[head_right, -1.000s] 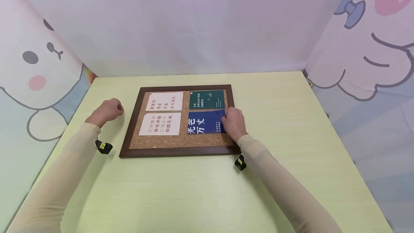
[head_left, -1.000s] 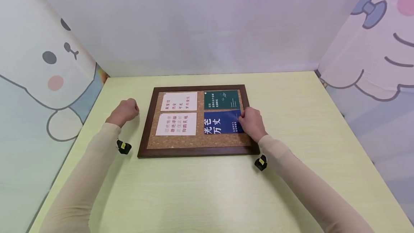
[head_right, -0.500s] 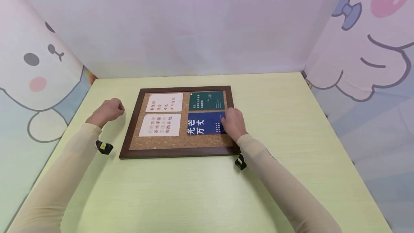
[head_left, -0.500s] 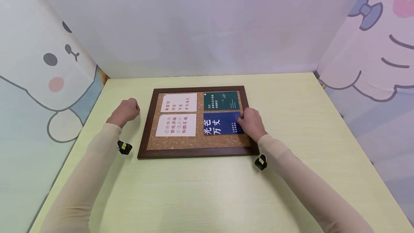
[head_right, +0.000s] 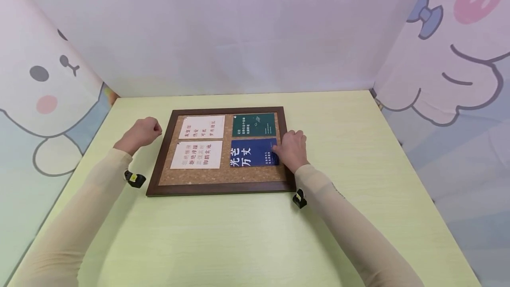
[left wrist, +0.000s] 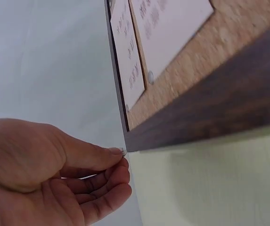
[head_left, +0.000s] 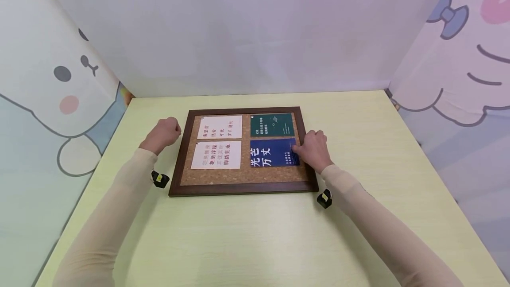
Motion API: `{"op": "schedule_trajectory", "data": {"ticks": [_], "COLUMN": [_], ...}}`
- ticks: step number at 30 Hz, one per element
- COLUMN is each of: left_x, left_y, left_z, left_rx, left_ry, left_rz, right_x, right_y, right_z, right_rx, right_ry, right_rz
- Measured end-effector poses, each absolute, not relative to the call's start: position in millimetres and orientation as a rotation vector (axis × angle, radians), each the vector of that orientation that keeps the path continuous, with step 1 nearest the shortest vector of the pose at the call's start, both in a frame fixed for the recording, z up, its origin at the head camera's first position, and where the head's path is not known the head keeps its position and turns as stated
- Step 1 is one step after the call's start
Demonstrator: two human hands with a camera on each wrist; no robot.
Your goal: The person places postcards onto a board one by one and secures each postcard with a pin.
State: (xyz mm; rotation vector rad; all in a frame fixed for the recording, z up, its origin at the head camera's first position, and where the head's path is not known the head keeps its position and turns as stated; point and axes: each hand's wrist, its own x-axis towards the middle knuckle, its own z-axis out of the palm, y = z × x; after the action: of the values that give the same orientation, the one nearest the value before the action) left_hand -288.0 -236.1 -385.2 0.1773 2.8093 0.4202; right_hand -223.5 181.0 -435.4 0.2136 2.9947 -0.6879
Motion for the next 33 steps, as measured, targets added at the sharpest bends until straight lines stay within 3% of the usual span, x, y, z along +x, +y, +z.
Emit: {"op": "schedule_trajectory", "data": {"ticks": [33], "left_x": [-291.4], "left_y": [-150.0], "left_z": [-382.9], "left_rx": [0.356], "left_ry": [2.792], "left_rz": [0.608], "right_x": [-225.1], "right_y": [182.4], "right_z": [-433.8], "right_rx": [0.252], "right_ry": [2.922], "right_rz": [-0.727]}}
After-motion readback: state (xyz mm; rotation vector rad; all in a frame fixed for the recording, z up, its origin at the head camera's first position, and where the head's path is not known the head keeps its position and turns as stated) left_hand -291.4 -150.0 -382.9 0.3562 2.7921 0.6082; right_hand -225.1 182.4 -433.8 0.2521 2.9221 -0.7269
